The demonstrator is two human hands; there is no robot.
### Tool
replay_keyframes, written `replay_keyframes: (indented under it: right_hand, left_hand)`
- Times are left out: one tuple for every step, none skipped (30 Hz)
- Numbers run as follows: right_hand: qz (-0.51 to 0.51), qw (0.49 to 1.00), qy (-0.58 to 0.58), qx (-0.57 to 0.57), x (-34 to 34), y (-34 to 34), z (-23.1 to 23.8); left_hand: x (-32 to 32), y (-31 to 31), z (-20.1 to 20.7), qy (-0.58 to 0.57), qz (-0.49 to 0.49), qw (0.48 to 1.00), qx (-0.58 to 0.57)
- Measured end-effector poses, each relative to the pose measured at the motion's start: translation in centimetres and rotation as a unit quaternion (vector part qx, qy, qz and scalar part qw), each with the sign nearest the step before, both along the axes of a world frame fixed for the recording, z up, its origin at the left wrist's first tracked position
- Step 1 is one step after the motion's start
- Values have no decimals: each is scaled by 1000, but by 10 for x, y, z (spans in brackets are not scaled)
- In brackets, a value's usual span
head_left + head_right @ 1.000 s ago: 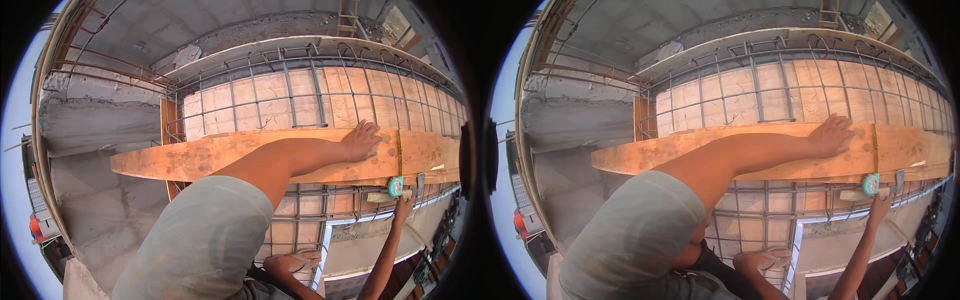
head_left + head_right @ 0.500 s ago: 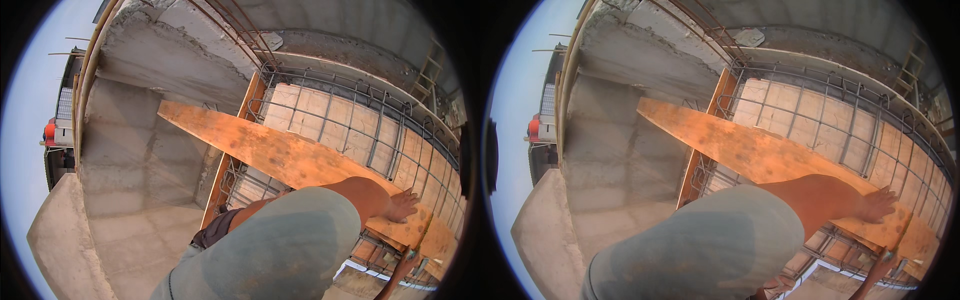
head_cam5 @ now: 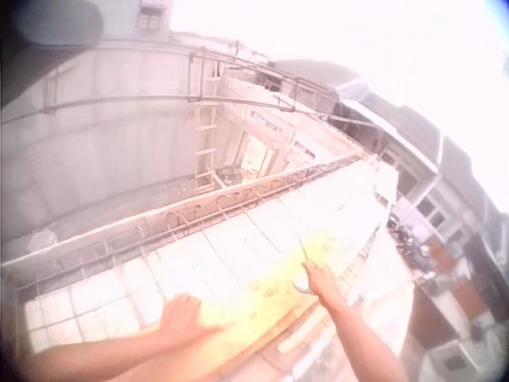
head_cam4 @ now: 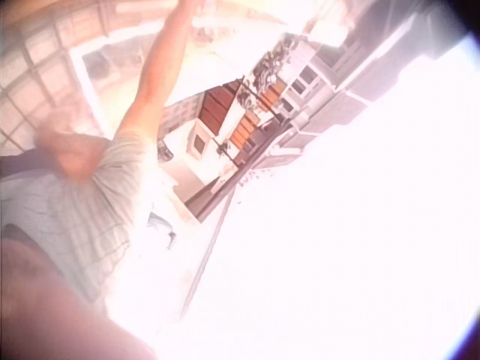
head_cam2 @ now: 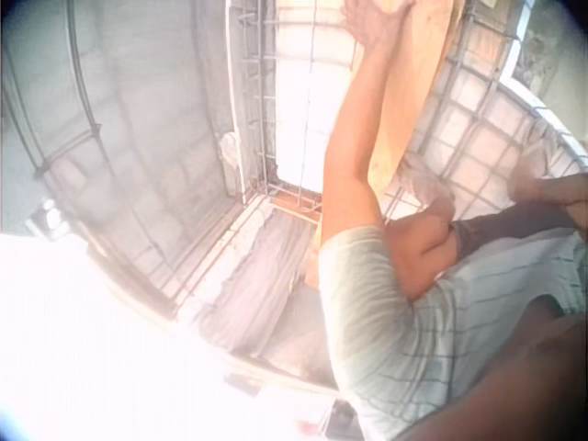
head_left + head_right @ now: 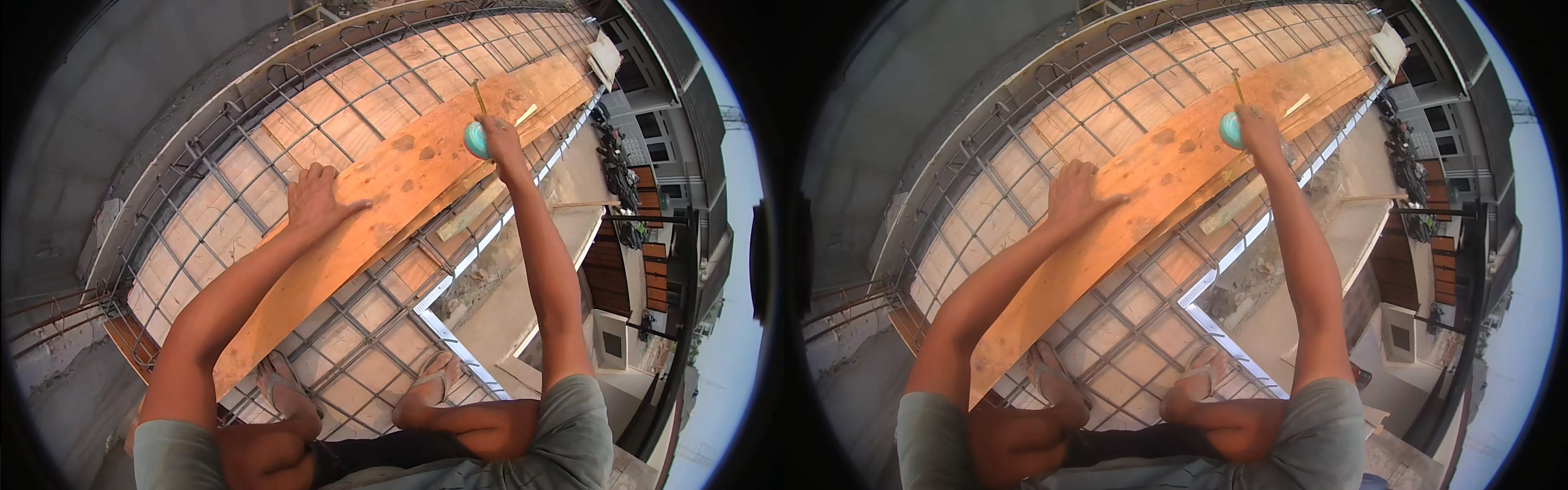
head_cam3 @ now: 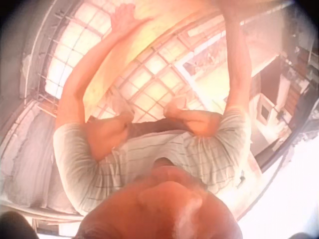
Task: The person measures, marks, and aligns wooden boards on a rebar-reinforced concrete beam frame using a tape measure and a hatchet, eventually hammering nails to secure the boards into place.
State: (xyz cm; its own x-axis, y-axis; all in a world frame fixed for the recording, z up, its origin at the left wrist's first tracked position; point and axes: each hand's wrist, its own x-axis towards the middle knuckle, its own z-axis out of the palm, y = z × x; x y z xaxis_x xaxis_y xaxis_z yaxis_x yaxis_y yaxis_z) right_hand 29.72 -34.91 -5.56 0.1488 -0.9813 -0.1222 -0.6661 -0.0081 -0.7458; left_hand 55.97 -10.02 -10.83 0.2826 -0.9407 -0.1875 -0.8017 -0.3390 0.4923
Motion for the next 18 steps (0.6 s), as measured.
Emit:
replay_keyframes:
  right_hand:
    - [-19, 996, -72, 46, 5, 1, 10]
    - [-34, 985, -145, 90, 13, 5, 20]
    - [-43, 985, -148, 83, 22, 9, 28]
    - [-50, 971, -200, 119, 33, 15, 35]
    - [-57, 954, -251, 154, 42, 19, 38]
    - [-65, 954, -251, 148, 48, 22, 36]
    - [-76, 934, -309, 166, 51, 21, 33]
    - [-86, 909, -365, 181, 49, 21, 32]
    - [-90, 908, -367, 178, 46, 21, 30]
    - [-99, 909, -368, 172, 42, 23, 28]
    - [-108, 909, -367, 165, 39, 25, 26]
    - [-107, 907, -372, 163, 35, 24, 23]
    - [-138, 906, -355, 184, 24, 23, 20]
    - [-170, 903, -337, 206, 15, 20, 16]
    - [-173, 902, -339, 205, 14, 20, 16]
    - [-171, 865, -426, 201, 13, 20, 16]
    - [-167, 821, -510, 194, 12, 19, 16]
    - [-173, 820, -511, 191, 9, 18, 17]
  left_hand:
    - [-3, 1, -2, -5, 1, 1000, -10]
    - [-2, 2, 0, -10, -10, 1000, -13]
    - [-2, 2, 2, 5, -5, 1000, 7]
    - [0, 4, 4, 19, 2, 999, 29]
    - [1, 8, 6, 18, -6, 999, 26]
    - [3, 10, 9, 27, 9, 999, 22]
    - [2, 11, 12, 38, 23, 999, 18]
    - [2, 11, 16, 42, 15, 999, 15]
    - [5, 11, 23, 63, 27, 997, 39]
    - [6, 12, 27, 83, 41, 994, 62]
    - [5, 11, 24, 82, 37, 994, 62]
    - [6, 11, 22, 71, 43, 994, 66]
    - [3, 9, 21, 63, 46, 994, 71]
    - [1, 8, 20, 62, 44, 995, 70]
    - [1, 9, 21, 66, 42, 995, 67]
    - [1, 9, 21, 71, 39, 995, 64]
    - [2, 10, 22, 69, 34, 995, 65]
    - [4, 11, 23, 77, 37, 994, 68]
